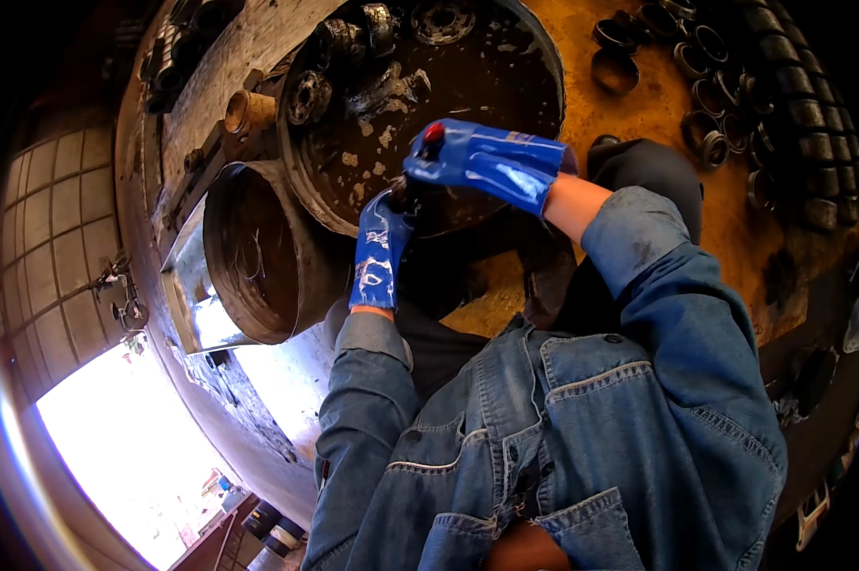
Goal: The person scrubs small metal rings and cylindrical parts with a red-handled brush while wearing blue gloves. They repeatedly dip the parts into a dark liquid in a basin to remove grime and then place the cleaned items onto a nearby surface.
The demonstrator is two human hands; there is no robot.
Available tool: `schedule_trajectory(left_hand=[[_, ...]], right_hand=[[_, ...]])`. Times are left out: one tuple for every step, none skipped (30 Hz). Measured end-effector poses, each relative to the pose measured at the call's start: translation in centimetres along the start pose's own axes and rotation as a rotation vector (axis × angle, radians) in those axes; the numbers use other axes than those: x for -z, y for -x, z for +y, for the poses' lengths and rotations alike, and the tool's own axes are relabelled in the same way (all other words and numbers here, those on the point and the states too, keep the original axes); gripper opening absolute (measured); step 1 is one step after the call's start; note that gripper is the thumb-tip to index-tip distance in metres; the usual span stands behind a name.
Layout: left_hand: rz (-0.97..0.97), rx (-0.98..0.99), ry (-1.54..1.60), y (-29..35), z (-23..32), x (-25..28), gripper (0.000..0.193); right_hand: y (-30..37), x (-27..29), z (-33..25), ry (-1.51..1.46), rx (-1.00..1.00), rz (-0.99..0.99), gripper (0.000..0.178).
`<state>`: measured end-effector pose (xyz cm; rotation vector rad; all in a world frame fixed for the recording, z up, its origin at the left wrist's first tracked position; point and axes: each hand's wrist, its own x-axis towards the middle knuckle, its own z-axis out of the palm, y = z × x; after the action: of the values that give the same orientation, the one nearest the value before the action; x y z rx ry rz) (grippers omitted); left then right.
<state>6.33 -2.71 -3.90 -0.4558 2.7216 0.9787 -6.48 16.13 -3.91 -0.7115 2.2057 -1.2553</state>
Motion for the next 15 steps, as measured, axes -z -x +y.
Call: schedule_trajectory(left_hand=[[-0.008, -0.055, -0.050, 0.1, 0.3, 0.4, 0.032], [0.009, -0.052, -0.105, 0.3, 0.7, 0.6, 0.033], [0.024, -0.049, -0.163, 0.5, 1.0, 0.7, 0.034], [0.039, -0.046, -0.220, 0.7, 1.1, 0.7, 0.035], [0.008, -0.027, -0.207, 0.7, 1.2, 0.9, 0.039], [0.001, 0.001, -0.260, 0.6, 1.2, 0.9, 0.040], [-0.008, 0.024, -0.314, 0.3, 1.3, 0.9, 0.041], [-0.016, 0.048, -0.368, 0.0, 1.5, 0.8, 0.043], [-0.010, 0.011, -0.480, -0.4, 2.3, 0.6, 0.044], [-0.003, -0.026, -0.592, -0.9, 3.2, 0.2, 0.045], [0.004, -0.064, -0.703, -1.5, 4.0, -0.2, 0.046], [-0.073, 0.025, -0.708, -2.3, 4.4, -0.7, 0.047], [-0.144, 0.112, -0.711, -3.6, 4.9, -1.1, 0.049], [-0.215, 0.200, -0.712, -4.4, 5.3, -1.2, 0.050], [-0.243, 0.245, -0.774, -4.9, 5.6, -1.6, 0.052]], right_hand=[[0.0, 1.3, 0.3, -0.031, -0.094, -0.093, 0.036], [0.4, 1.4, 1.7, 0.020, -0.101, 0.005, 0.036], [1.2, 1.4, 2.5, -0.037, -0.130, 0.014, 0.042], [1.8, 1.5, 3.1, -0.095, -0.159, 0.024, 0.048], [2.3, 1.6, 3.7, -0.057, -0.138, 0.043, 0.052], [3.4, 2.3, 2.6, -0.019, -0.112, 0.057, 0.056], [4.2, 2.9, 1.9, 0.018, -0.090, 0.077, 0.061], [4.3, 2.7, 1.9, -0.006, -0.075, 0.118, 0.057], [4.5, 2.4, 2.1, -0.028, -0.065, 0.159, 0.055], [4.5, 2.2, 2.2, -0.049, -0.056, 0.198, 0.052], [4.4, 2.4, 2.4, -0.042, -0.079, 0.149, 0.051], [4.1, 2.6, 2.3, -0.040, -0.098, 0.091, 0.050], [3.8, 2.9, 2.1, -0.035, -0.112, 0.037, 0.050], [3.4, 2.6, 2.1, 0.004, -0.088, 0.046, 0.049], [3.0, 2.5, 2.3, 0.048, -0.073, 0.065, 0.048]])
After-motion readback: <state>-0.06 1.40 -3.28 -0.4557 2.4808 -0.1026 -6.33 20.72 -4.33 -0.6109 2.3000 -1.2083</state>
